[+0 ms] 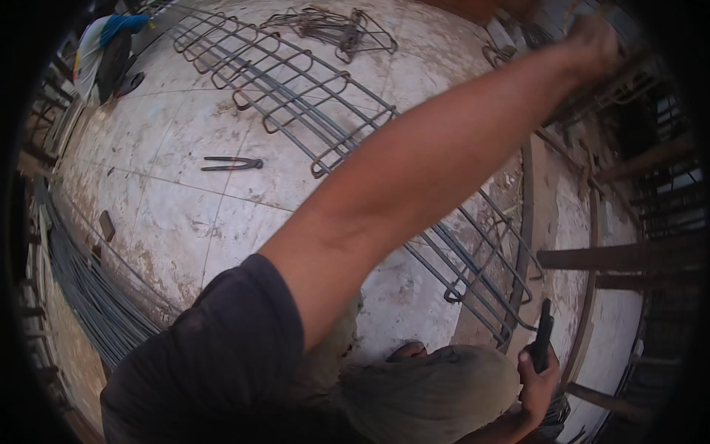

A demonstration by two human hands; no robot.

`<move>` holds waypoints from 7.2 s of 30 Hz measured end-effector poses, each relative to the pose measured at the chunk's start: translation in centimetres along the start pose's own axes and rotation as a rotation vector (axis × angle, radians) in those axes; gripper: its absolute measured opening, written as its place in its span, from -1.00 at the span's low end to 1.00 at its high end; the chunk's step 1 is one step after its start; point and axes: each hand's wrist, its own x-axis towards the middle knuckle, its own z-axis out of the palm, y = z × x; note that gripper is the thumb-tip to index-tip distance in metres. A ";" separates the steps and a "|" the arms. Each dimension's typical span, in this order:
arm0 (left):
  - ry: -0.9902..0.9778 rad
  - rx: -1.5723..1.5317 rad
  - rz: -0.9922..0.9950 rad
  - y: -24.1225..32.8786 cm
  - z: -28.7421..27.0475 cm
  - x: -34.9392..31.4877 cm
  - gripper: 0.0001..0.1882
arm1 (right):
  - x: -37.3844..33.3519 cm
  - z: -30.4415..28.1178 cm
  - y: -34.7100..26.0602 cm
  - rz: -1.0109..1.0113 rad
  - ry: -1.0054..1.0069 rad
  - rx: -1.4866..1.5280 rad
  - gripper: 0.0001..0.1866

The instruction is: The person assembles a rebar cage by positioning metal bars into a rectangular framework and securing the intersections with wire using pliers.

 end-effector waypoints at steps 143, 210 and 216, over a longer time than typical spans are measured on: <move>-0.689 1.001 -0.676 -25.5 -2.2 -19.8 -0.60 | -6.0 14.9 25.7 0.441 0.277 0.077 -0.47; -0.510 0.689 -1.006 -27.0 -3.1 -19.4 -0.68 | 39.8 12.5 -4.0 0.049 0.057 0.820 -0.49; -0.523 0.701 -0.987 -26.9 -3.3 -19.4 -0.68 | 40.7 14.0 -5.2 0.064 0.052 0.765 -0.49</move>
